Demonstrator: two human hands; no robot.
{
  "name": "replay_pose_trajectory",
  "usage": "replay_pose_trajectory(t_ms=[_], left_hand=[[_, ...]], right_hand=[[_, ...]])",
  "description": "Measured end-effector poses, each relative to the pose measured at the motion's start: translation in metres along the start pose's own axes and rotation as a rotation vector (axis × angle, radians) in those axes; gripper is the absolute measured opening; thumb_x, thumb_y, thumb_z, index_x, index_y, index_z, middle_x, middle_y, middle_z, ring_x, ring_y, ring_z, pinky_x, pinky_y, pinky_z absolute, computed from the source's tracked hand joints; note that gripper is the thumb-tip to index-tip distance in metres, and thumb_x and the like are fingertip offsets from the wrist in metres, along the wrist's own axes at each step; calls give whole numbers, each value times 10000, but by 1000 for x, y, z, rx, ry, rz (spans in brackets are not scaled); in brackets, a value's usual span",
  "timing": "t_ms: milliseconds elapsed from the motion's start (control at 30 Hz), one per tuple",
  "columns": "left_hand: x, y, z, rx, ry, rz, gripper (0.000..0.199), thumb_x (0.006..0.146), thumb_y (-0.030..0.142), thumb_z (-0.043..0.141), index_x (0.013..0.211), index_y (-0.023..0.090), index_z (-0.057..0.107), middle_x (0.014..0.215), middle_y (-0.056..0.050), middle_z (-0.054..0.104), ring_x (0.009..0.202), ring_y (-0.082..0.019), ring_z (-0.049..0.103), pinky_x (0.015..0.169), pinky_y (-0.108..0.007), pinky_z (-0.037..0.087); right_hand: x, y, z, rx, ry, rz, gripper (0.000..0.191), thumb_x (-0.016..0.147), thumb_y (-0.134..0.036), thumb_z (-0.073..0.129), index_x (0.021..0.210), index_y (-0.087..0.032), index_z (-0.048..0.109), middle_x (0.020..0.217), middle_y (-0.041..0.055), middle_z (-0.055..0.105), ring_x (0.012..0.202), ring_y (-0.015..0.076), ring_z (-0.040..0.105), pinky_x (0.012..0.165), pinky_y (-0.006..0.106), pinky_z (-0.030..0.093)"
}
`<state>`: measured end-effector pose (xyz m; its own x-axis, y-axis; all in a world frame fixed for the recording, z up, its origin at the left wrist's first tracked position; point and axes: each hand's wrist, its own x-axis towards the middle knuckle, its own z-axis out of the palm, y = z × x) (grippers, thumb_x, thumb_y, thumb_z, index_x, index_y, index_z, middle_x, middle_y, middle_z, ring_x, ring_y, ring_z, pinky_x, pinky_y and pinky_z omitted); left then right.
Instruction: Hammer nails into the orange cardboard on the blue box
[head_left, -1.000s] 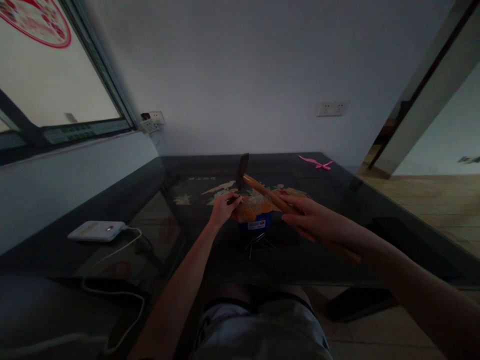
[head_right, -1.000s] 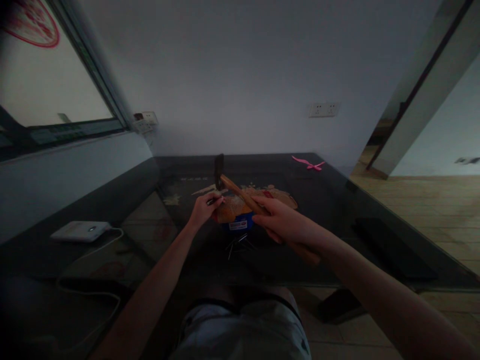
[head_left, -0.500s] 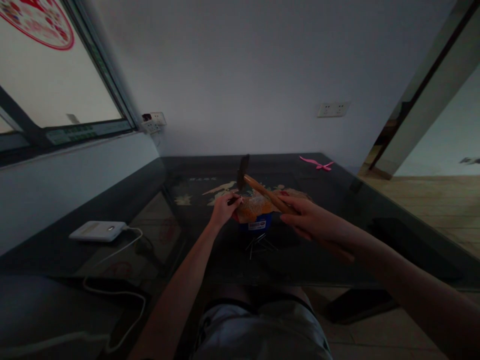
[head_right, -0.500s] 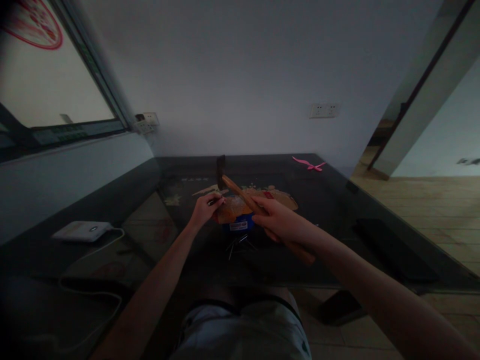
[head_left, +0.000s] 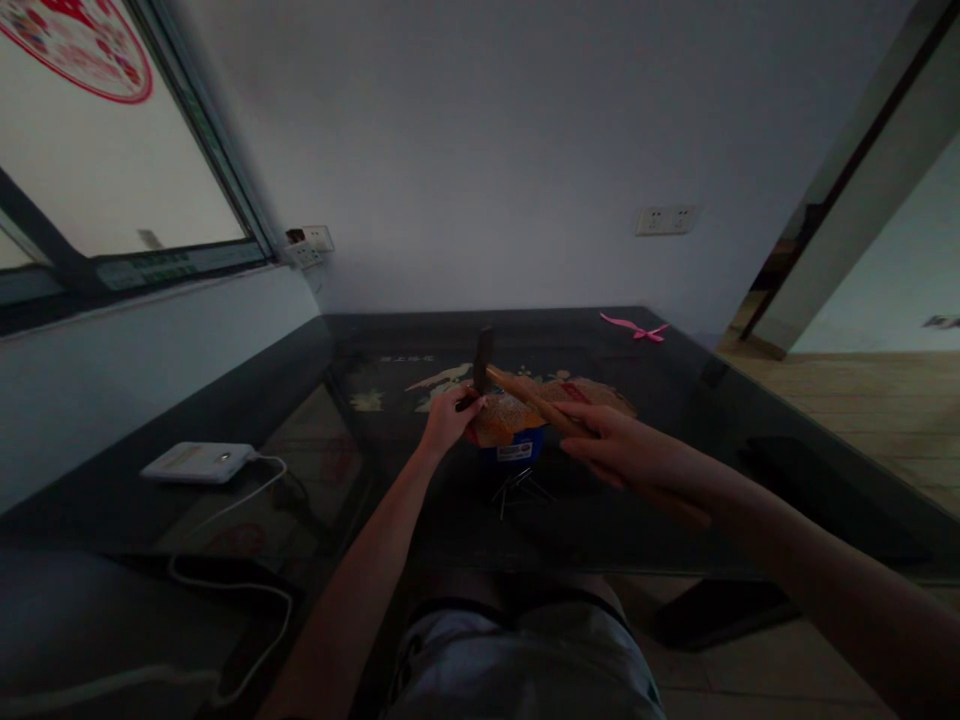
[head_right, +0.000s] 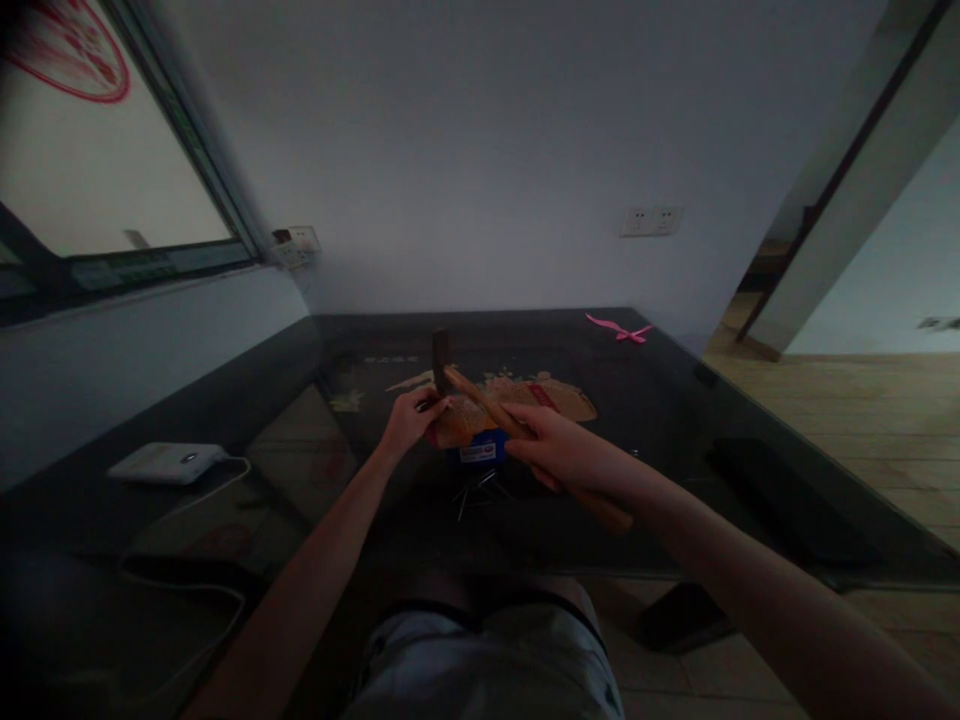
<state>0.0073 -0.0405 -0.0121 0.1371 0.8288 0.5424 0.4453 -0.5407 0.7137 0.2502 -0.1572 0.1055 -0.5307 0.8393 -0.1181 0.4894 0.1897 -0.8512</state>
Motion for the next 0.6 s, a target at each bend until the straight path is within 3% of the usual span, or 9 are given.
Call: replay_pose_trajectory(t_ms=[267, 467, 600], left_hand=[[-1, 1, 0, -59, -3, 7, 140, 763, 267, 582, 733, 153, 659, 774, -52, 699, 777, -185, 653, 750, -296, 510], [0, -1, 1, -15, -4, -5, 161, 759, 292, 589, 733, 151, 662, 771, -52, 700, 747, -180, 649, 710, -285, 515], [-1, 0, 0, -33, -3, 10, 144, 763, 275, 583, 743, 154, 659, 788, -54, 703, 762, -183, 655, 726, -290, 515]], right_hand=[[-3, -4, -3, -16, 60, -41, 577, 819, -249, 476, 1371, -144, 346, 492, -89, 415, 315, 50, 370, 303, 149, 286], [1, 6, -3, -8, -8, 17, 537, 825, -258, 479, 1339, -136, 385, 520, -82, 415, 333, 43, 383, 306, 140, 299], [-2, 0, -6, -19, 26, -15, 579, 832, -263, 482, 1381, -160, 332, 515, -85, 417, 330, 41, 378, 302, 135, 292]])
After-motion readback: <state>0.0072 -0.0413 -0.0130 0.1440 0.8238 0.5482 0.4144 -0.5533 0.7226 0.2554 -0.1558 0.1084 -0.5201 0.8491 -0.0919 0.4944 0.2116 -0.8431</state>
